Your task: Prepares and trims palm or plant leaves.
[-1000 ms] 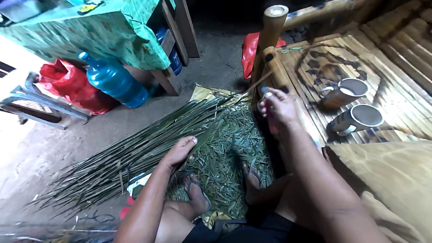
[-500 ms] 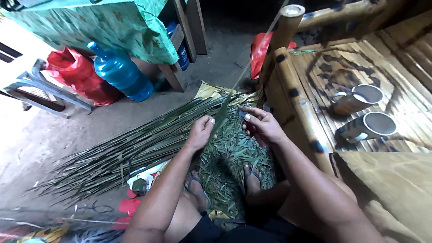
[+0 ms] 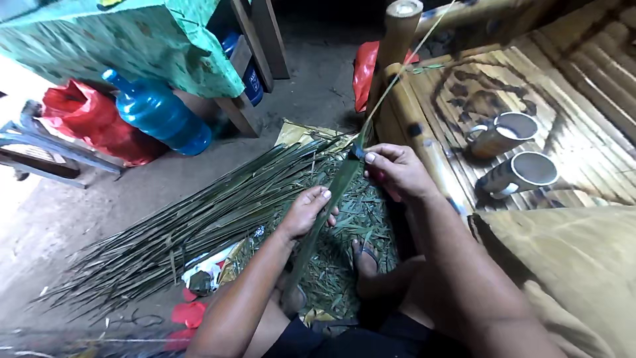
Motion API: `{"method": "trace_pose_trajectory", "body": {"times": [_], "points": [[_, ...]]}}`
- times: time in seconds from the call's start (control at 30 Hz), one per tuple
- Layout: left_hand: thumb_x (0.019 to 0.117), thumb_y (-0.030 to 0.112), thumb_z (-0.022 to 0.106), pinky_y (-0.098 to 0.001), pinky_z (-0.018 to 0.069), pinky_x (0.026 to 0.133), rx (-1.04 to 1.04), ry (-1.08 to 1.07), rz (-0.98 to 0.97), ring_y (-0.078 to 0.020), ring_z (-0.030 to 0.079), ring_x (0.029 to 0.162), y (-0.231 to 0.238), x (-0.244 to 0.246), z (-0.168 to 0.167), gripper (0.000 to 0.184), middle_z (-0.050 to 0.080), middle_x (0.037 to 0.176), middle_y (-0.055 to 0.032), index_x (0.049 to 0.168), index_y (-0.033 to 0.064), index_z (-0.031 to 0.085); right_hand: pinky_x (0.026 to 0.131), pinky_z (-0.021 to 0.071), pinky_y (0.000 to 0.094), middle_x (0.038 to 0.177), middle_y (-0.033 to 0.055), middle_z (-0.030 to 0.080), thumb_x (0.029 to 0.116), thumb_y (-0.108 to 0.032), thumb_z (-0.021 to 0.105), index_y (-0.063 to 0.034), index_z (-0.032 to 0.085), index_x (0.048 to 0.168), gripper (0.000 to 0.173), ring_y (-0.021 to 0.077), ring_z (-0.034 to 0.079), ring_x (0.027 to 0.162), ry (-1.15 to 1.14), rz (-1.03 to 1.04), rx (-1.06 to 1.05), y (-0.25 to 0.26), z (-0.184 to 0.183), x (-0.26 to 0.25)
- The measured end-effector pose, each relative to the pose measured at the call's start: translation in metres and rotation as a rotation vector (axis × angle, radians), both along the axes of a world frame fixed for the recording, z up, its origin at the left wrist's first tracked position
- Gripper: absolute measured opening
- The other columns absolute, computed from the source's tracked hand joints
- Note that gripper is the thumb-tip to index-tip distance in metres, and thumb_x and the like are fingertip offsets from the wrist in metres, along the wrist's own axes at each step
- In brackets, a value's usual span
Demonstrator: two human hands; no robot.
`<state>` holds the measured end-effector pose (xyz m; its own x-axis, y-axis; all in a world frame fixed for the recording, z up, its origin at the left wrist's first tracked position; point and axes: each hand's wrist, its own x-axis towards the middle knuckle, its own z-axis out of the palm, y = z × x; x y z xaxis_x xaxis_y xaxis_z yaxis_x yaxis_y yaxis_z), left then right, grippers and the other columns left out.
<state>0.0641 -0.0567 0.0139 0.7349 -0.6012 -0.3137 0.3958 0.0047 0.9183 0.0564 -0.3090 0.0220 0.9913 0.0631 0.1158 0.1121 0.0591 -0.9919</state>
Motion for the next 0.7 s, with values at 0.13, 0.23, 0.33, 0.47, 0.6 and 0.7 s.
{"method": "trace_pose_trajectory", "body": {"times": [0.13,0.23,0.33,0.47,0.6,0.7], "points": [[0.1116,0.016,0.039,-0.0199,0.0565,0.056,-0.083,0.13,0.098,-0.0096,0.065,0.06,0.002,-0.011,0.014,0.025,0.067,0.077,-0.0068,0.105,0.0034,0.06,0.052,0.0549,0.0251,0.074,0.0035,0.068,0.1031,-0.017,0.056,-0.0015,0.07,0.104,0.02,0.0085,0.061,0.056,-0.036,0.223,0.029,0.02,-0.004,-0.01],[0.1118,0.016,0.038,-0.0216,0.0571,0.058,0.037,0.077,0.136,-0.0102,0.065,0.061,0.007,-0.011,0.01,0.026,0.067,0.077,-0.0063,0.109,0.0025,0.06,0.051,0.0543,0.026,0.075,0.0052,0.068,0.1035,-0.018,0.056,0.0001,0.069,0.106,0.023,0.0097,0.061,0.056,-0.031,0.233,-0.068,0.035,-0.012,-0.008],[0.1116,0.019,0.042,-0.0312,0.0626,0.066,0.26,-0.064,0.155,-0.0169,0.071,0.069,0.009,-0.01,-0.001,0.026,0.071,0.084,-0.0083,0.116,0.0028,0.061,0.055,0.0562,0.0325,0.077,0.0082,0.07,0.1044,-0.02,0.055,0.0018,0.07,0.1,0.027,0.0139,0.064,0.059,0.103,0.19,-0.249,0.044,-0.022,0.001],[0.1097,0.024,0.048,-0.036,0.0626,0.074,0.498,-0.246,0.107,-0.0163,0.073,0.084,0.012,-0.01,-0.028,0.031,0.074,0.105,-0.0075,0.133,0.0073,0.061,0.061,0.0568,0.0366,0.079,0.0122,0.069,0.104,-0.017,0.058,0.0048,0.07,0.097,0.026,0.0169,0.065,0.063,0.189,0.126,-0.286,0.054,-0.042,0.014],[0.111,0.027,0.042,-0.0348,0.0616,0.084,0.512,-0.386,0.316,-0.0173,0.071,0.102,0.034,-0.008,-0.035,0.044,0.062,0.134,-0.0138,0.146,0.0004,0.046,0.081,0.0557,0.0512,0.092,0.0169,0.071,0.1027,-0.014,0.056,0.0027,0.071,0.099,0.024,0.0283,0.069,0.087,0.16,0.019,-0.538,0.05,-0.064,0.028],[0.1123,0.033,0.019,-0.0374,0.0561,0.098,0.352,-0.528,0.387,-0.0184,0.063,0.123,0.053,-0.007,-0.004,0.054,0.053,0.147,-0.0127,0.153,0.0001,0.034,0.089,0.0539,0.0602,0.107,0.0179,0.072,0.1037,-0.019,0.054,-0.0033,0.072,0.11,0.025,0.035,0.069,0.105,0.179,0.061,-0.803,0.054,-0.083,0.019]]}}
